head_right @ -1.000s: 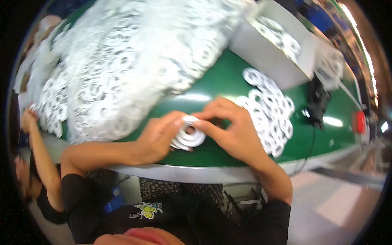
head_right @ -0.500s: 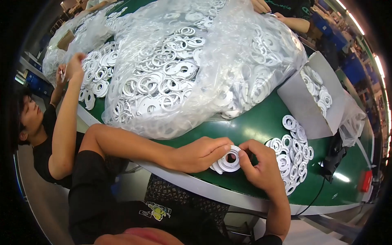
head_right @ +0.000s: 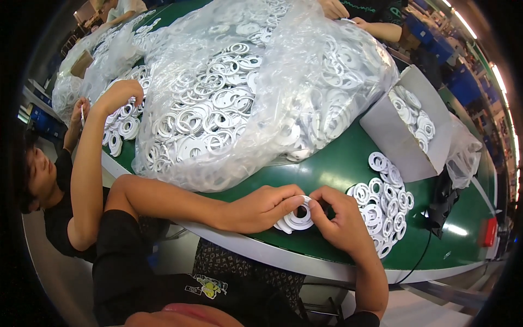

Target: Sorting and checking white plastic rings on an assembly line.

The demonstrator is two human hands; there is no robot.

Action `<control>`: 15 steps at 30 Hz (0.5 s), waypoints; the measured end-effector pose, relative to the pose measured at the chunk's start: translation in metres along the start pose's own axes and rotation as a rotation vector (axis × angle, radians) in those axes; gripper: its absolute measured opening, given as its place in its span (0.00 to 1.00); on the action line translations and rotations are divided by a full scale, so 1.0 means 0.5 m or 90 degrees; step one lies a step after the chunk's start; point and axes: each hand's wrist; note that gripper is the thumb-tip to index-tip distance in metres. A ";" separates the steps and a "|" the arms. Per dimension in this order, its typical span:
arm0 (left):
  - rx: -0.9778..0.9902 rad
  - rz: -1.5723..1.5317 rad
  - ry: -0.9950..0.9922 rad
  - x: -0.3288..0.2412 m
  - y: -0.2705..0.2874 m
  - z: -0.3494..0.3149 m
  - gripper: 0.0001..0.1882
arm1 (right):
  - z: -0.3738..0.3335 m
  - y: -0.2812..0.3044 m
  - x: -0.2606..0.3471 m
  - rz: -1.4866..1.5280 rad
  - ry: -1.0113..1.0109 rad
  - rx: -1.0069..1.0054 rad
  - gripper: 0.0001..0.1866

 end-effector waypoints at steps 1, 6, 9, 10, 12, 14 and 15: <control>0.004 0.007 0.001 0.001 0.001 0.001 0.15 | 0.000 0.001 -0.001 0.003 -0.005 0.012 0.08; 0.004 -0.010 0.020 -0.004 0.004 0.002 0.16 | 0.005 0.012 0.001 0.044 -0.022 0.058 0.09; 0.006 -0.005 0.035 -0.007 0.006 0.004 0.16 | 0.002 0.015 0.010 0.026 -0.023 0.057 0.09; 0.011 0.003 0.048 -0.007 0.008 0.004 0.16 | 0.001 0.013 0.012 0.016 -0.014 0.051 0.09; 0.006 0.004 0.049 -0.012 0.008 0.003 0.16 | 0.000 0.008 0.014 0.007 -0.017 0.039 0.08; 0.001 0.007 0.050 -0.013 0.008 -0.002 0.17 | -0.003 0.000 0.021 -0.001 -0.018 0.025 0.08; -0.008 0.009 0.044 -0.013 0.007 -0.004 0.17 | -0.003 -0.002 0.027 -0.002 -0.019 0.023 0.08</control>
Point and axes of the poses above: each hand's wrist, its own z-axis towards the middle knuckle, its own y-axis out of the back of the hand, x = y × z, and after that the axes turned 1 degree about -z, right-handed
